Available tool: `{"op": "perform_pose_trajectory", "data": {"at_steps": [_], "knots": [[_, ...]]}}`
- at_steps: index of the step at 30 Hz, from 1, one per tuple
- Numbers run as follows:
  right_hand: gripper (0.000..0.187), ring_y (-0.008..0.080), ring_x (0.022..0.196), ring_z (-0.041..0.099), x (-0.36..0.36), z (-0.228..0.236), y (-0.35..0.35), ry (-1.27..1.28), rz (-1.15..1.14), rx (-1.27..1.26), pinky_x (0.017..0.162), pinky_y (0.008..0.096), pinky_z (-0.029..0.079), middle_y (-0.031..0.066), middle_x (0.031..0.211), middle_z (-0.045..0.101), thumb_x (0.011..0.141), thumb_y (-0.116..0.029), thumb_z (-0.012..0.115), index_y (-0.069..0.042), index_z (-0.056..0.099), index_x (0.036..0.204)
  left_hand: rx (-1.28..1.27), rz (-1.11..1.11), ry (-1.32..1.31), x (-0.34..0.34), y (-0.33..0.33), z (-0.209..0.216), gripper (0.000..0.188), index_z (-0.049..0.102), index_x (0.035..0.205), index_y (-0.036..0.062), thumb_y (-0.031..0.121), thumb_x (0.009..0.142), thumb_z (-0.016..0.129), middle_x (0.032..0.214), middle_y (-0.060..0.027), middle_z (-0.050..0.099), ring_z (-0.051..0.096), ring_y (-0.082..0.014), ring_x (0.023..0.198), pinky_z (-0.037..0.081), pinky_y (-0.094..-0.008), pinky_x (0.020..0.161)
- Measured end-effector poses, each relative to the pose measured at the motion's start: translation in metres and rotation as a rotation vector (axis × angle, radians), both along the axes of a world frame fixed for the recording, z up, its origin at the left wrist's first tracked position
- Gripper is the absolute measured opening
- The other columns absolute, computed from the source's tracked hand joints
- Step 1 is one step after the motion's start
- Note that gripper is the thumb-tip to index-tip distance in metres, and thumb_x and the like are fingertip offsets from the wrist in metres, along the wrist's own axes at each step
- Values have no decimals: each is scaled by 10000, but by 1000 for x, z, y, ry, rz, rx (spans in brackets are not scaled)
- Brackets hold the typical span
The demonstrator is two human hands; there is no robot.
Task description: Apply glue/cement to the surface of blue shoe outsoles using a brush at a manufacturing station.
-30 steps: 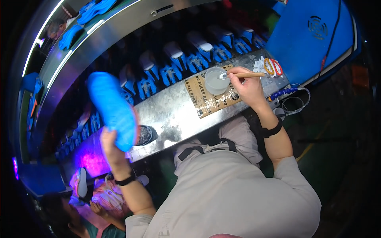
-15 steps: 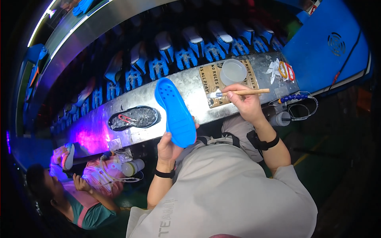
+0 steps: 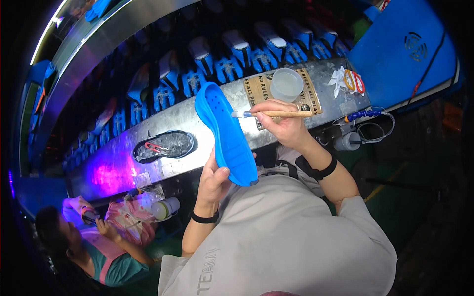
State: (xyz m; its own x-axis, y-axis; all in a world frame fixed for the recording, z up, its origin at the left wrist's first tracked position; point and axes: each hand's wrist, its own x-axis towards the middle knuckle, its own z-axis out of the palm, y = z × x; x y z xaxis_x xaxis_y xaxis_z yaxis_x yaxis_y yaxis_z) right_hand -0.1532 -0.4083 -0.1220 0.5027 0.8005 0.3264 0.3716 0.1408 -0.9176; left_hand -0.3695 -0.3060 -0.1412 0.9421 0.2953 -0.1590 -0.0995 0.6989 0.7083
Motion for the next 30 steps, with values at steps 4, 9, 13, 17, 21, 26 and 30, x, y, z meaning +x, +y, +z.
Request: {"op": "perform_pose_trajectory", "data": {"at_steps": [4, 9, 13, 17, 21, 26, 30], "knots": [[105, 195, 759, 657, -9, -4, -7, -66, -14, -24, 686, 309, 509, 94, 845, 694, 890, -84, 651, -15, 713, 940, -38, 15, 29, -1, 1, 0, 972, 234, 1524, 13, 396, 823, 789, 1317, -217, 547, 588, -375, 1215, 554, -515, 953], [80, 198, 686, 626, -21, -2, -17, -57, 18, -77, 623, 329, 485, 83, 783, 671, 875, -92, 654, -35, 707, 889, 28, 55, 41, -1, 10, -1, 973, 256, 1507, -11, 425, 817, 786, 1334, -222, 542, 602, -362, 1202, 550, -478, 963], [72, 195, 666, 611, -26, 4, -23, -56, 27, -80, 607, 329, 477, 75, 770, 666, 871, -85, 654, -34, 705, 877, 91, 75, 39, -2, 14, 0, 972, 266, 1497, -30, 428, 815, 784, 1338, -220, 544, 613, -343, 1183, 536, -443, 975], [61, 183, 663, 604, -29, 11, -31, -24, 93, -82, 607, 330, 475, 67, 769, 669, 862, -72, 657, -28, 699, 861, 185, 182, 34, -4, 17, -4, 970, 260, 1504, -31, 403, 813, 786, 1329, -210, 554, 609, -316, 1183, 517, -433, 994], [60, 170, 671, 605, -27, 15, -35, -15, 102, -81, 621, 319, 478, 63, 777, 675, 863, -67, 659, -23, 700, 867, 215, 144, 19, 2, 15, 11, 992, 247, 1516, -22, 383, 799, 800, 1336, -201, 549, 602, -307, 1194, 510, -425, 1001], [69, 182, 687, 623, -24, 11, -23, -2, 21, -48, 635, 310, 487, 71, 787, 682, 867, -57, 658, -13, 709, 881, 229, 122, 10, 5, 11, 16, 1013, 231, 1529, -6, 360, 784, 814, 1348, -201, 533, 603, -317, 1190, 550, -453, 956], [64, 218, 694, 640, -25, 12, -15, -149, -65, 85, 629, 333, 505, 91, 780, 677, 856, -34, 660, -3, 707, 887, 223, 106, -8, 7, 7, 16, 1022, 223, 1530, -7, 356, 780, 815, 1347, -202, 532, 603, -318, 1189, 566, -464, 934]]}}
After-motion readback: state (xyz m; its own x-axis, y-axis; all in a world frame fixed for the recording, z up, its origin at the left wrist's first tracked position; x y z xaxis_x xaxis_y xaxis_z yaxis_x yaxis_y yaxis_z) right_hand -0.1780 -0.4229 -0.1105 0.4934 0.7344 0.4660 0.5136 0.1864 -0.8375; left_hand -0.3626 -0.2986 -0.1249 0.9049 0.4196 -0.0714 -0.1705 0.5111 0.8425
